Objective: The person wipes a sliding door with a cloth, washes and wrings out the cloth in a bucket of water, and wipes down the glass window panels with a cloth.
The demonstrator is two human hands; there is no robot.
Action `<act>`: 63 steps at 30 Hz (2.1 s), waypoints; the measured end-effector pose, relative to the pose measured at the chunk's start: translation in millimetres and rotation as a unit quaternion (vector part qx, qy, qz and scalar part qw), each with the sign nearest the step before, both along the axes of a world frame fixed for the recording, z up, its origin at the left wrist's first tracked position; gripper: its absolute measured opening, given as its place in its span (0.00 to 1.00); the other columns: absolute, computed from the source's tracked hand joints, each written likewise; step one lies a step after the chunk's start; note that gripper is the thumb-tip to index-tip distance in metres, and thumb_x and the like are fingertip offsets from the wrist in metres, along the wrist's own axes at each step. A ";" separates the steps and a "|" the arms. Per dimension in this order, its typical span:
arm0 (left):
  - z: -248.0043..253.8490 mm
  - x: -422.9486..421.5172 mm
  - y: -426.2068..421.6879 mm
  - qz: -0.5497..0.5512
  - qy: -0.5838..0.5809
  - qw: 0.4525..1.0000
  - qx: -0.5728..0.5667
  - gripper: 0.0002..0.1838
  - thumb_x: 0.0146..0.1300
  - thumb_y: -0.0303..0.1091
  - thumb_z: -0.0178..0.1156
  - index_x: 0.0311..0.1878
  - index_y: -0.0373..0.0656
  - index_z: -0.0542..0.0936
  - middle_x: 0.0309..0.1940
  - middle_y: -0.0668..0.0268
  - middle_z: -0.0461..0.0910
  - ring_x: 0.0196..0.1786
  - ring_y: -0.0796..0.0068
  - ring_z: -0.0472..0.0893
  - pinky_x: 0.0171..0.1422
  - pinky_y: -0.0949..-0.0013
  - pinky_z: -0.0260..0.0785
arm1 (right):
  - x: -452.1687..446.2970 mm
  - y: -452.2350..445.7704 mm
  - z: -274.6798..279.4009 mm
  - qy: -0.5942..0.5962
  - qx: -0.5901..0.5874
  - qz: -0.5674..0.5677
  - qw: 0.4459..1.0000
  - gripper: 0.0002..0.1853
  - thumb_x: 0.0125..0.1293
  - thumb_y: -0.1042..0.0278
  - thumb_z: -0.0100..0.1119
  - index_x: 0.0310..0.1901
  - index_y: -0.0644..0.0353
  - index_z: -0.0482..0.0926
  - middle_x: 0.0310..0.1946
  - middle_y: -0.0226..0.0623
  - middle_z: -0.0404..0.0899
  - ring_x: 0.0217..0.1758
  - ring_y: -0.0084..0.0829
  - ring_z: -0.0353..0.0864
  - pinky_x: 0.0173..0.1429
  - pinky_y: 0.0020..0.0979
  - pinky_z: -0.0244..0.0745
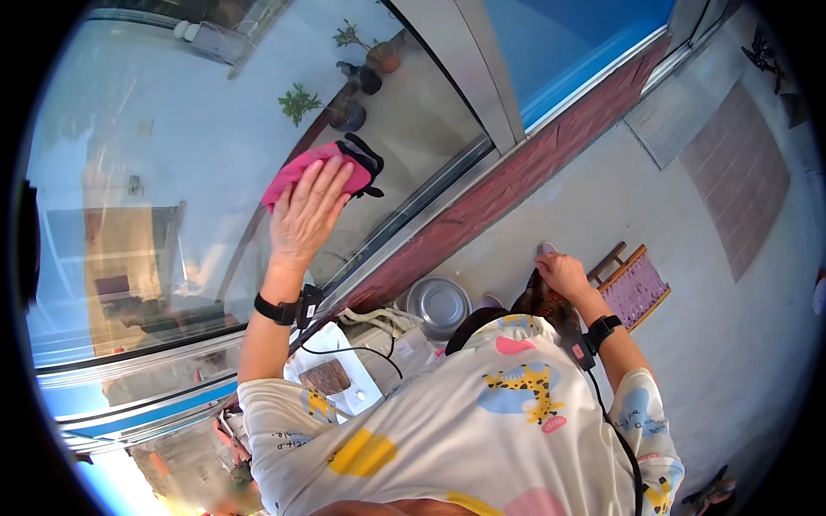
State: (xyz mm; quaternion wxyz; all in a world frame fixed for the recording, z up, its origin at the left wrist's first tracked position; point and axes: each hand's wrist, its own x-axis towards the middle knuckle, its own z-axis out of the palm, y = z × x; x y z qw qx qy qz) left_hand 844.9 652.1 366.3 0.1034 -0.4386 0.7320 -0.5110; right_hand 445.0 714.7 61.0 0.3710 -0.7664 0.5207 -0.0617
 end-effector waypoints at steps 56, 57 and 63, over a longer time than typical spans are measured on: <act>-319.2 144.8 189.1 0.285 0.708 0.546 -0.346 0.40 0.77 0.47 0.36 0.74 0.24 0.34 0.75 0.31 0.29 0.79 0.40 0.35 0.81 0.50 0.30 | 75.4 126.1 -3.3 0.010 0.083 0.022 0.996 0.11 0.65 0.65 0.58 0.46 0.56 0.85 0.38 0.44 0.84 0.40 0.43 0.85 0.45 0.36 0.80; -319.9 144.0 187.0 0.270 0.723 0.525 -0.358 0.40 0.77 0.48 0.37 0.74 0.23 0.34 0.75 0.31 0.29 0.79 0.40 0.35 0.81 0.50 0.30 | 75.8 128.9 -1.4 0.017 0.084 0.020 0.996 0.11 0.66 0.65 0.57 0.46 0.55 0.85 0.38 0.44 0.85 0.40 0.43 0.85 0.45 0.37 0.80; -289.6 69.0 134.7 0.207 0.695 0.620 -0.299 0.44 0.74 0.47 0.46 0.74 0.23 0.36 0.74 0.31 0.25 0.77 0.29 0.29 0.78 0.40 0.27 | 81.9 124.1 11.9 0.016 0.056 0.000 0.998 0.11 0.65 0.63 0.57 0.45 0.54 0.85 0.38 0.42 0.85 0.38 0.44 0.85 0.45 0.38 0.80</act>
